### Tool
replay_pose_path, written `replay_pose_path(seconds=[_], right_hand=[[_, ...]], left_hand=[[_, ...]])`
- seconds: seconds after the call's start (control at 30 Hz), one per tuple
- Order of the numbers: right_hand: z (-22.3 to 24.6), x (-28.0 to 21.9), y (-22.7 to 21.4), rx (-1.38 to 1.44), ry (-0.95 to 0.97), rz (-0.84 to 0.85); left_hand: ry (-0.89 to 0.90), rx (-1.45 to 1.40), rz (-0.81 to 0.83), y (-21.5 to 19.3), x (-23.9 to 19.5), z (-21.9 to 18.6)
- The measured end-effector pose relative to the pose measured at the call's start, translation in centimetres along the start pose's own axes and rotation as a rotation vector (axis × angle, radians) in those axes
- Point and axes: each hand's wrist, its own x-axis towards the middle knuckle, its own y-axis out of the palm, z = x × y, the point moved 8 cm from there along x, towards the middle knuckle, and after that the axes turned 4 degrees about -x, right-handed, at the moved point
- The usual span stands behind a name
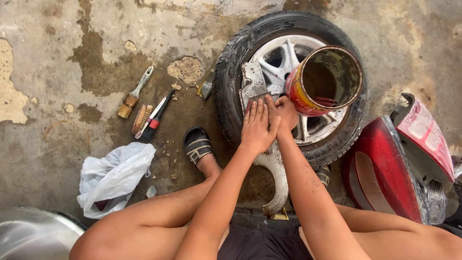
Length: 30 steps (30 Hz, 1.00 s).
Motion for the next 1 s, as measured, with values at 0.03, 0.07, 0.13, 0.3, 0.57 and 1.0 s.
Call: replay_pose_path(seconds=[0.03,0.07,0.13,0.3,0.57,1.0], right_hand=[[0.2,-0.2,-0.2,0.008,-0.003,-0.010],[0.4,-0.3,-0.2,0.010,-0.015,0.000],[-1.2,-1.2,-0.3,-0.004,-0.004,0.016],[-4.2,-3.4,0.0,0.067,-0.017,0.045],[-0.3,-0.1,1.1,0.010,-0.106,0.033],[-0.6,-0.7,0.2,0.034,-0.164,0.029]], left_hand=[[0.011,0.004,-0.005,-0.4,-0.2,-0.2],[0.006,-0.008,0.000,-0.7,-0.3,-0.2],[-0.007,-0.031,0.030,0.2,-1.9,-0.8],[0.023,-0.037,-0.038,1.4,-5.6,-1.7],[0.078,0.058,-0.150,0.1,-0.9,0.7],[0.086,0.083,-0.119,1.6,-1.1,0.9]])
